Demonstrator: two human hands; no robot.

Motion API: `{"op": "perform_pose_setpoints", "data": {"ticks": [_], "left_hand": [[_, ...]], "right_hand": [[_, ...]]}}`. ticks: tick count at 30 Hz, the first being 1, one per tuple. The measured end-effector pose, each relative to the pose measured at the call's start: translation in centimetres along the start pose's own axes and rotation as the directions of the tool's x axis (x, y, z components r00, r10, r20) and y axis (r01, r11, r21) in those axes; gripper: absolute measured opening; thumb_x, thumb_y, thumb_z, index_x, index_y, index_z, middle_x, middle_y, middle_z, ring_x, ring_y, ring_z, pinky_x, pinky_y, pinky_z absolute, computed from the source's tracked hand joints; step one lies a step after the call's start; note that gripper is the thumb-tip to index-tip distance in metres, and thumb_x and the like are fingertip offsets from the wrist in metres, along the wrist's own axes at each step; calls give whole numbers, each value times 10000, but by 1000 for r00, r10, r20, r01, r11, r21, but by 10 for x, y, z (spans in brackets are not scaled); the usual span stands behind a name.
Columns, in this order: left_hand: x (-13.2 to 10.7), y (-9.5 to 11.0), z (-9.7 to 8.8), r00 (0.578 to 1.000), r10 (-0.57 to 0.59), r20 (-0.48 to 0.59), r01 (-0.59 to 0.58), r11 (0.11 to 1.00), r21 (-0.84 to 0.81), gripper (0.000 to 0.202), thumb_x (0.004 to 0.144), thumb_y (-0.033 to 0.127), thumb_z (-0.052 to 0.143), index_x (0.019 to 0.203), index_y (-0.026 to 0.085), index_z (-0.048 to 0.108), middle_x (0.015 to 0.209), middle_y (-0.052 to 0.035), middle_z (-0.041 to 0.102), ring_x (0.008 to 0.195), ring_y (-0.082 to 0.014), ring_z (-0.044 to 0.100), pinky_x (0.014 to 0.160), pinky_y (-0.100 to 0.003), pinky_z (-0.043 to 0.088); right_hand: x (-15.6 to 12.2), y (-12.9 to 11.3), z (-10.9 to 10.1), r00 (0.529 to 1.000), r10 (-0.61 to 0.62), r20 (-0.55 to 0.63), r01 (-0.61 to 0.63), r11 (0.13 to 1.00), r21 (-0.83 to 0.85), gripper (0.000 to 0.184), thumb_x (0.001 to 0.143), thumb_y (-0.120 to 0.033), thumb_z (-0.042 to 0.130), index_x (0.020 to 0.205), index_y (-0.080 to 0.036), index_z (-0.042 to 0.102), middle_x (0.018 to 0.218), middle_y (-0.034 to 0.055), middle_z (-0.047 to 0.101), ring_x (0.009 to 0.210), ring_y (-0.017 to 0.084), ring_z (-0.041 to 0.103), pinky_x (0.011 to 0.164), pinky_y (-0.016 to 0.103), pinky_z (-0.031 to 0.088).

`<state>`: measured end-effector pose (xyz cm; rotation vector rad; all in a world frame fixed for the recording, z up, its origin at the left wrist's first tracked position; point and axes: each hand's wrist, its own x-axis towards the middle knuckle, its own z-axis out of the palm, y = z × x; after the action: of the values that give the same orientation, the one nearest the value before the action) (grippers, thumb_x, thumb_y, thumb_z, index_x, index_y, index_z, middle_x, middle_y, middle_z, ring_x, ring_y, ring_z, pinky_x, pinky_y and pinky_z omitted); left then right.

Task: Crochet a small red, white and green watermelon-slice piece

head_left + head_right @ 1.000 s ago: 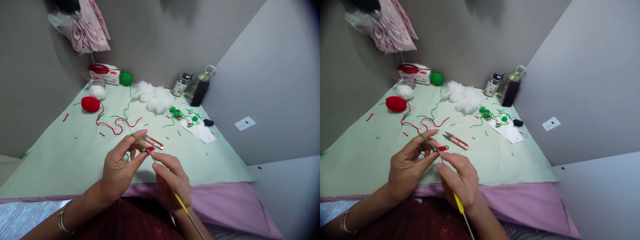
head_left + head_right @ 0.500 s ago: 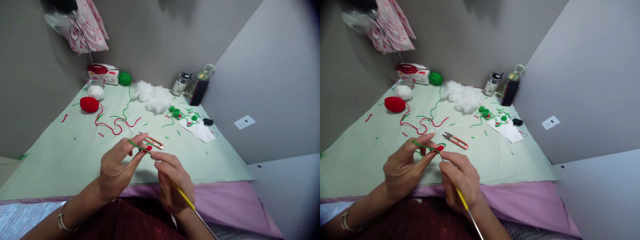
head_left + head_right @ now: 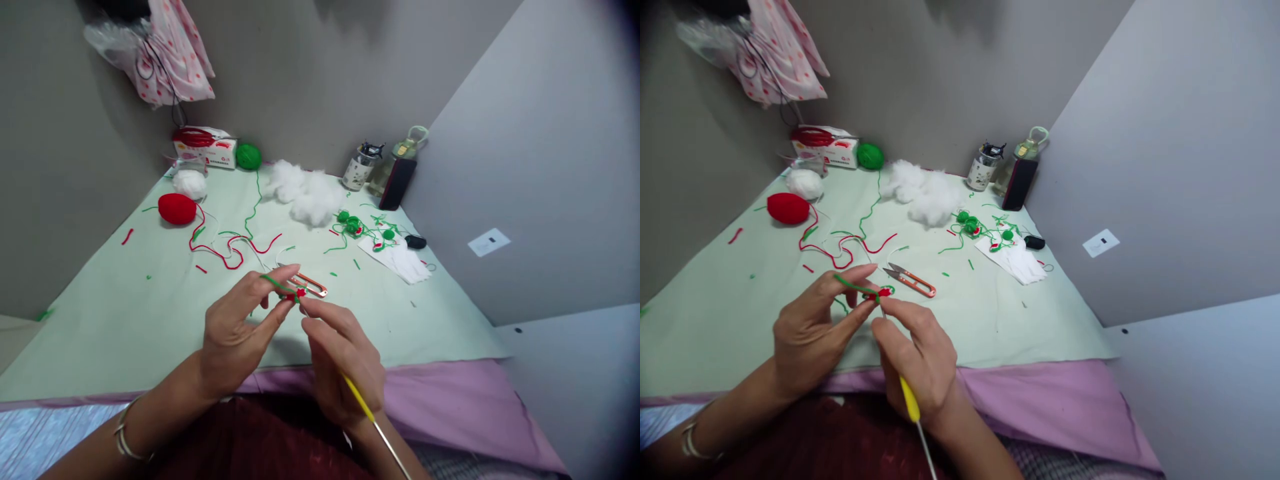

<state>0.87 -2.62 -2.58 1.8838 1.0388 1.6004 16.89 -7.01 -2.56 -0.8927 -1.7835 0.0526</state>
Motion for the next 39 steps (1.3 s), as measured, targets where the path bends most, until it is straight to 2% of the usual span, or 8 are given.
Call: {"op": "perform_pose_setpoints", "data": {"ticks": [4, 12, 17, 23, 28, 31, 35, 39], "left_hand": [[2, 8, 3, 968, -252, 16, 251, 957, -147, 349, 903, 148, 773, 1222, 290, 786, 955, 8, 774, 742, -146, 580, 751, -276, 513], [8, 13, -2, 767, -582, 271, 638, 640, -428, 480, 846, 223, 817, 1316, 278, 733, 830, 44, 637, 737, -104, 579, 702, -200, 506], [8, 13, 0, 859, -498, 123, 512, 821, -253, 548, 805, 155, 792, 1343, 212, 706, 853, 38, 651, 646, -78, 504, 660, -198, 487], [11, 14, -1, 818, -538, 205, 575, 761, -301, 563, 868, 231, 762, 1420, 227, 651, 851, 52, 607, 607, -56, 495, 648, -185, 511], [7, 7, 0, 949, -308, 73, 315, 942, -117, 484, 891, 127, 717, 1368, 202, 675, 855, 43, 642, 614, -67, 490, 672, -196, 510], [4, 3, 4, 986, -167, 19, 167, 986, -20, 415, 903, 98, 697, 1306, 198, 712, 945, 14, 689, 617, -63, 501, 710, -211, 520], [7, 6, 3, 928, -368, 60, 372, 916, -148, 413, 893, 188, 751, 1304, 209, 713, 934, 19, 693, 619, -67, 502, 679, -203, 520], [14, 12, -6, 812, -549, 200, 584, 758, -290, 508, 861, 261, 801, 1357, 260, 692, 846, 58, 626, 603, -60, 477, 639, -191, 482]], "right_hand": [[-1, 3, 5, 996, -85, -14, 82, 987, -138, 339, 995, -82, 583, 1294, -224, 660, 1195, 154, 782, 1127, 237, 764, 841, 387, 698], [-5, 7, 2, 989, -142, 31, 145, 974, -175, 301, 972, -57, 598, 1210, -207, 704, 1194, 148, 786, 1114, 234, 747, 874, 376, 675], [6, 8, -3, 986, 162, 33, -165, 974, 156, 261, 1011, -72, 551, 1120, -232, 726, 1090, 85, 794, 988, 188, 777, 847, 329, 666], [-3, 11, 3, 995, -96, 37, 100, 986, -131, 342, 989, -85, 605, 1267, -251, 715, 1230, 127, 775, 1098, 240, 757, 881, 384, 670], [7, 11, 6, 981, 191, -27, -182, 963, 199, 240, 1015, -85, 559, 1068, -234, 739, 1027, 67, 804, 954, 192, 777, 840, 347, 667], [7, 12, 9, 982, 184, -49, -176, 975, 134, 252, 1007, -82, 567, 1096, -238, 745, 1003, 68, 804, 964, 207, 784, 853, 367, 673], [-8, 13, 16, 997, -68, -33, 59, 974, -217, 426, 978, -75, 611, 1351, -269, 681, 1249, 129, 766, 1124, 249, 758, 887, 391, 675], [-12, 14, 16, 985, -175, -10, 166, 949, -267, 406, 973, -55, 599, 1319, -242, 701, 1231, 136, 771, 1120, 252, 740, 894, 403, 668]]}}
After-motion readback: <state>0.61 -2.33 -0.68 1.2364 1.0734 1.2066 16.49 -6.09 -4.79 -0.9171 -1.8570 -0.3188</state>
